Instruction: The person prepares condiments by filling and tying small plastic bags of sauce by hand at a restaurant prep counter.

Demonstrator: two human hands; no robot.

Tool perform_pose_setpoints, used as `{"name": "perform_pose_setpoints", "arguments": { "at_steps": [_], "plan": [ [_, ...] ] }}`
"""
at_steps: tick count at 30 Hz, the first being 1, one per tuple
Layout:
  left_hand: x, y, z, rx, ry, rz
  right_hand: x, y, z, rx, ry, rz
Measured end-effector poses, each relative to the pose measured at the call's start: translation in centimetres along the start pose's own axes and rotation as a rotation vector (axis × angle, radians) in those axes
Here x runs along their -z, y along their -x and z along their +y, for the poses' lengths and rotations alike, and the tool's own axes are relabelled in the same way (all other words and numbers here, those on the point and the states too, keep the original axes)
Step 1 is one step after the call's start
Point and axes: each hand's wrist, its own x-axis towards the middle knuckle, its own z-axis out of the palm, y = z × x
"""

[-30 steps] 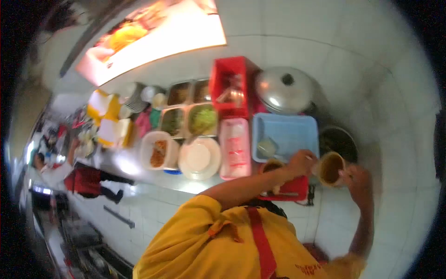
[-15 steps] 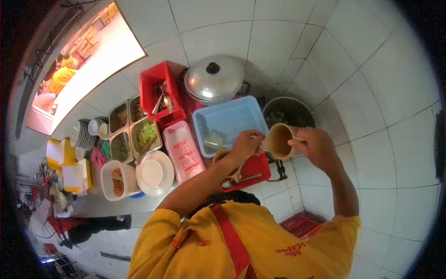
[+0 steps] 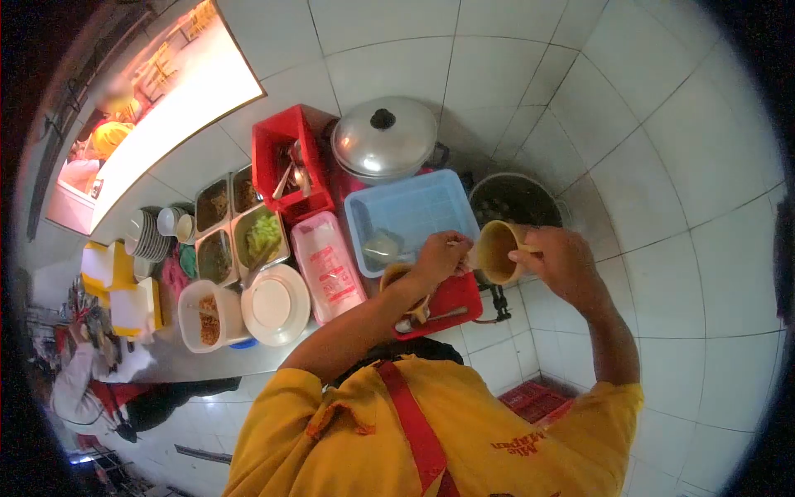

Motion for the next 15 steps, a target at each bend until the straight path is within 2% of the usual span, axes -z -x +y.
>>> {"name": "perform_pose_setpoints", "arguments": {
  "at_steps": [15],
  "plan": [
    [0.28,0.29,0.48,-0.036,-0.036,-0.001,-0.64,-0.72,-0.22,-0.012,0.110,-0.048]
  ]
}}
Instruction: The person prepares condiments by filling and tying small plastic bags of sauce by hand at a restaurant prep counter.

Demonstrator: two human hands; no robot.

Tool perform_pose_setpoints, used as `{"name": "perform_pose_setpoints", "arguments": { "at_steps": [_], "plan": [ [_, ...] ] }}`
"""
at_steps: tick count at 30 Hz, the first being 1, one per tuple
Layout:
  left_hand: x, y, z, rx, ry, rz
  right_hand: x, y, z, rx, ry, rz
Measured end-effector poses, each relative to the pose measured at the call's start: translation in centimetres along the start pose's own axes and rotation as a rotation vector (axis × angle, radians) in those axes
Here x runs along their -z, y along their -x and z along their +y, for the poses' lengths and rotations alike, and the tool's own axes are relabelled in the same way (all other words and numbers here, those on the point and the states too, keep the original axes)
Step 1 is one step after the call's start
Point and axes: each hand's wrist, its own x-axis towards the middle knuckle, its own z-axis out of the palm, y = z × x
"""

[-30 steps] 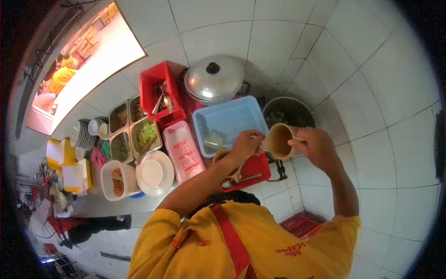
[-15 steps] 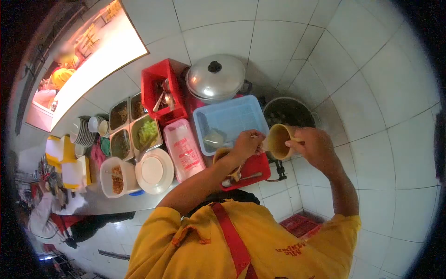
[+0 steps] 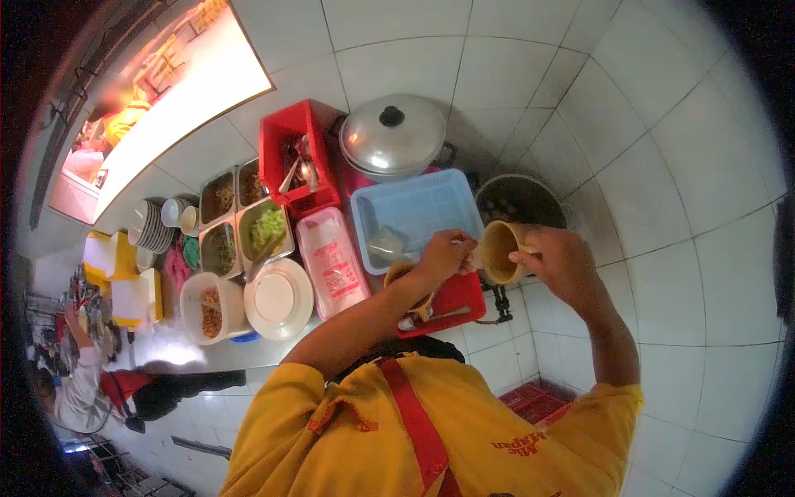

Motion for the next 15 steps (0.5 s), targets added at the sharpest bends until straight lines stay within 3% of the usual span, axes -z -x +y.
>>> {"name": "perform_pose_setpoints", "arguments": {
  "at_steps": [15],
  "plan": [
    [0.05,-0.05,0.36,0.011,-0.005,0.031,-0.30,-0.11,0.09,-0.007,-0.017,0.017]
  ]
}}
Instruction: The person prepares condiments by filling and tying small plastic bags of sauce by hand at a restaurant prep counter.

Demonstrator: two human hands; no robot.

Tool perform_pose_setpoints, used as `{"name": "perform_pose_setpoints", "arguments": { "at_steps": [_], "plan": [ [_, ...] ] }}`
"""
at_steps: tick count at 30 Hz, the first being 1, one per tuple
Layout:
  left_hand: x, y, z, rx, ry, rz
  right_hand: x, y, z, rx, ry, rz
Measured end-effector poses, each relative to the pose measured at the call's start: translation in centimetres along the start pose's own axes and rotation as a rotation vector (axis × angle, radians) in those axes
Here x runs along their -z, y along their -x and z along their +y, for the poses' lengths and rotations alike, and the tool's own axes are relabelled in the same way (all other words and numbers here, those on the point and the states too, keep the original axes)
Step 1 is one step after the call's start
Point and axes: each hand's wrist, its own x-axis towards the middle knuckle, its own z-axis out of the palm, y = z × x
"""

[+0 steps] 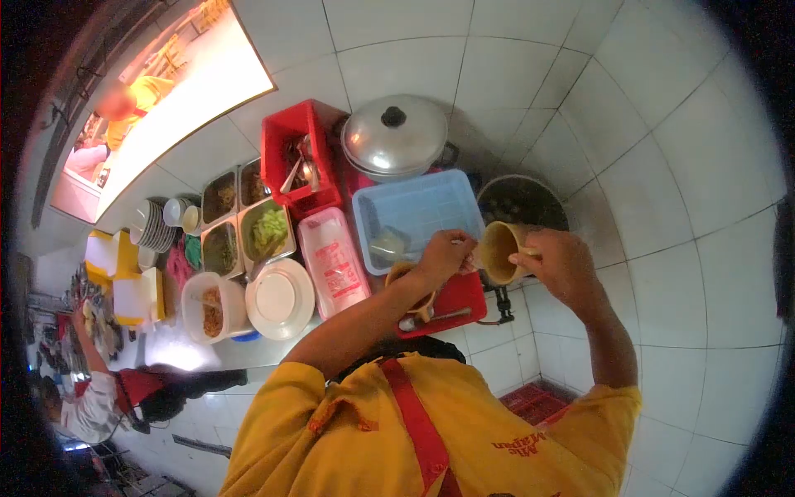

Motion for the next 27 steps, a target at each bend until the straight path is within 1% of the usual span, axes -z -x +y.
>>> {"name": "perform_pose_setpoints", "arguments": {
  "at_steps": [2,4,5,6,7,9,10,12,13,15,16,18,19,21,22,23,24,25,27],
  "plan": [
    [0.0,0.0,0.1,-0.008,-0.007,0.006,0.0,0.0,0.3,-0.007,-0.030,-0.007],
    [0.1,-0.3,-0.2,0.056,0.094,0.015,0.0,0.2,0.7,-0.013,-0.063,-0.014],
    [0.3,-0.4,-0.6,0.056,0.091,0.017,0.0,0.3,1.0,-0.047,-0.157,-0.033],
    [0.7,-0.4,-0.8,0.040,0.095,-0.033,0.1,0.4,1.4,-0.080,-0.251,-0.051],
    [1.2,-0.5,-1.0,0.024,0.100,-0.081,-0.5,0.6,2.6,-0.076,-0.254,-0.048],
    [2.0,0.7,0.1,0.019,0.089,-0.065,-3.1,1.3,6.0,-0.203,-0.445,-0.101],
    [2.4,1.6,1.0,0.016,0.082,-0.053,-3.9,1.8,6.6,-0.194,-0.448,-0.102],
    [3.5,3.0,2.2,0.011,0.072,-0.028,-6.2,3.4,7.5,-0.400,-0.833,-0.088],
    [4.0,3.8,2.8,0.008,0.063,-0.012,-8.0,4.2,8.0,-0.390,-0.839,-0.096],
    [5.2,6.1,4.6,-0.016,0.078,0.002,-12.3,5.5,8.6,-0.441,-1.213,-0.060],
    [5.9,7.4,5.3,-0.041,0.093,0.004,-14.1,5.9,8.3,-0.506,-1.356,-0.075],
    [7.3,9.8,6.2,-0.034,0.080,0.039,-16.8,6.1,6.9,-0.580,-1.433,-0.049],
    [8.2,11.0,6.4,-0.036,0.070,0.051,-17.6,6.3,6.1,-0.560,-1.448,-0.088],
    [9.5,13.7,6.6,-0.048,0.085,0.116,-19.1,6.1,4.7,-0.658,-1.499,-0.060],
    [10.2,15.2,6.6,-0.068,0.104,0.134,-20.7,6.3,5.1,-0.605,-1.471,-0.061],
    [11.1,16.7,6.5,-0.043,0.107,0.154,-22.4,6.4,5.3,-0.550,-1.443,-0.061],
    [11.7,18.2,6.3,-0.084,0.105,0.188,-22.6,6.4,4.6,-0.543,-1.338,-0.082],
    [12.3,19.7,6.2,-0.075,0.123,0.227,-22.0,6.1,4.0,-0.533,-1.229,-0.091],
    [13.7,22.5,5.5,-0.084,0.150,0.294,-21.7,5.7,2.9,-0.507,-0.979,0.001]
  ]
}}
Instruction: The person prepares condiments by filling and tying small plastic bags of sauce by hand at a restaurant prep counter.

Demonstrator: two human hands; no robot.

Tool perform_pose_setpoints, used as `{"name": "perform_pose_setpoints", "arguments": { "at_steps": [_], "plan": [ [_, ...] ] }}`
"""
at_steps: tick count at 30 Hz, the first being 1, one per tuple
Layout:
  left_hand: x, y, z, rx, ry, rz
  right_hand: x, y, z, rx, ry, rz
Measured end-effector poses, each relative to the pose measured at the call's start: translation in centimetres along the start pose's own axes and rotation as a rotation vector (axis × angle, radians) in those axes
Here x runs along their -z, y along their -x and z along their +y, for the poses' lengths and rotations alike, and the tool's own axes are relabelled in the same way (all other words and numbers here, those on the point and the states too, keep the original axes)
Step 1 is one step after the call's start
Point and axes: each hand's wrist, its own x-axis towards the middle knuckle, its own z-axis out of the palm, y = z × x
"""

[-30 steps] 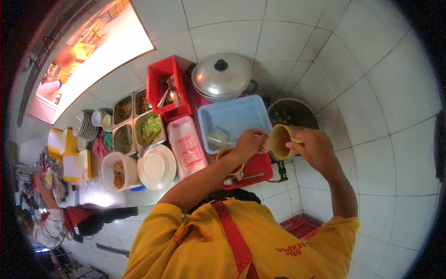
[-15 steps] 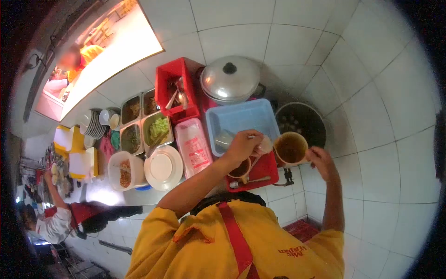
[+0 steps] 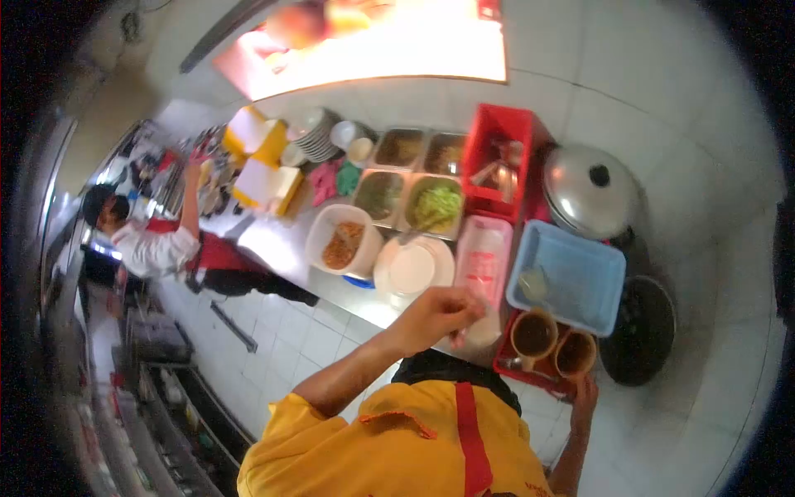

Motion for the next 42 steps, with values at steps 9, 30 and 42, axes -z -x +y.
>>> {"name": "perform_pose_setpoints", "arguments": {
  "at_steps": [9,30,42],
  "plan": [
    [11.8,12.5,-2.6,0.069,0.033,0.262,3.3,-7.2,-6.7,0.446,0.519,0.150],
    [46.1,13.1,-11.9,-0.018,0.027,0.142,-60.1,15.7,-26.4,0.787,0.697,-0.902],
    [53.0,10.6,-13.3,-0.086,-0.241,0.314,-68.5,13.5,-19.1,0.511,0.457,-0.663]
  ]
}}
